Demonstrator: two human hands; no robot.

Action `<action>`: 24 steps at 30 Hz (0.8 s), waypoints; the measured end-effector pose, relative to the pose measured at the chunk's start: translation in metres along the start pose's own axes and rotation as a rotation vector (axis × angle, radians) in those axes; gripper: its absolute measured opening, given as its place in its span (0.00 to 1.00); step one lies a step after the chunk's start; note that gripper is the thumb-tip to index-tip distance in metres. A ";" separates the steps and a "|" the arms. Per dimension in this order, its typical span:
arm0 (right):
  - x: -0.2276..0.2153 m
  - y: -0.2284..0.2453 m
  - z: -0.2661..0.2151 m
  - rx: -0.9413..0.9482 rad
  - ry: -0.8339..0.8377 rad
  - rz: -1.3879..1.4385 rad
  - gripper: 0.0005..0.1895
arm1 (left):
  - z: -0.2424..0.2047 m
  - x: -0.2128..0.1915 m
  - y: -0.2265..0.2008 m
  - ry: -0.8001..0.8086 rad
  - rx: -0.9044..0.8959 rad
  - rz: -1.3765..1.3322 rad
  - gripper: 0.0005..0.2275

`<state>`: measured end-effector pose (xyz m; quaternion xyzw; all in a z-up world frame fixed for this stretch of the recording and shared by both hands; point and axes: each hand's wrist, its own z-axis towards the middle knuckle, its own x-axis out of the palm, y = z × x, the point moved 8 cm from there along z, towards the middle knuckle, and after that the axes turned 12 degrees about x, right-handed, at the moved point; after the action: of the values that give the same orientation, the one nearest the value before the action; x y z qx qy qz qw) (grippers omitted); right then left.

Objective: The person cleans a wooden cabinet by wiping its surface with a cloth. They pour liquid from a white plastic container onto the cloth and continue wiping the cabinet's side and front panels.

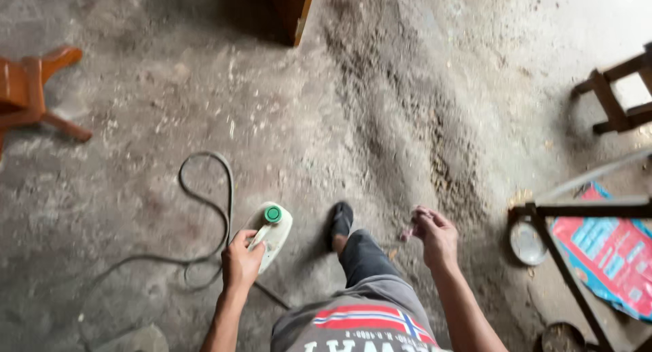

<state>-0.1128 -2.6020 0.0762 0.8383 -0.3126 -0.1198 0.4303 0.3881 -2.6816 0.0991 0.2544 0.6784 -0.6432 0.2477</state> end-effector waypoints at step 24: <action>0.208 0.518 0.647 0.235 0.265 -0.205 0.17 | 0.688 0.415 -0.381 0.201 -0.103 0.031 0.14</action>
<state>-0.4734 -3.3760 0.1141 0.9186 -0.1780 -0.0145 0.3524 -0.1692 -3.3743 0.0741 0.3151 0.7280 -0.5748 0.2011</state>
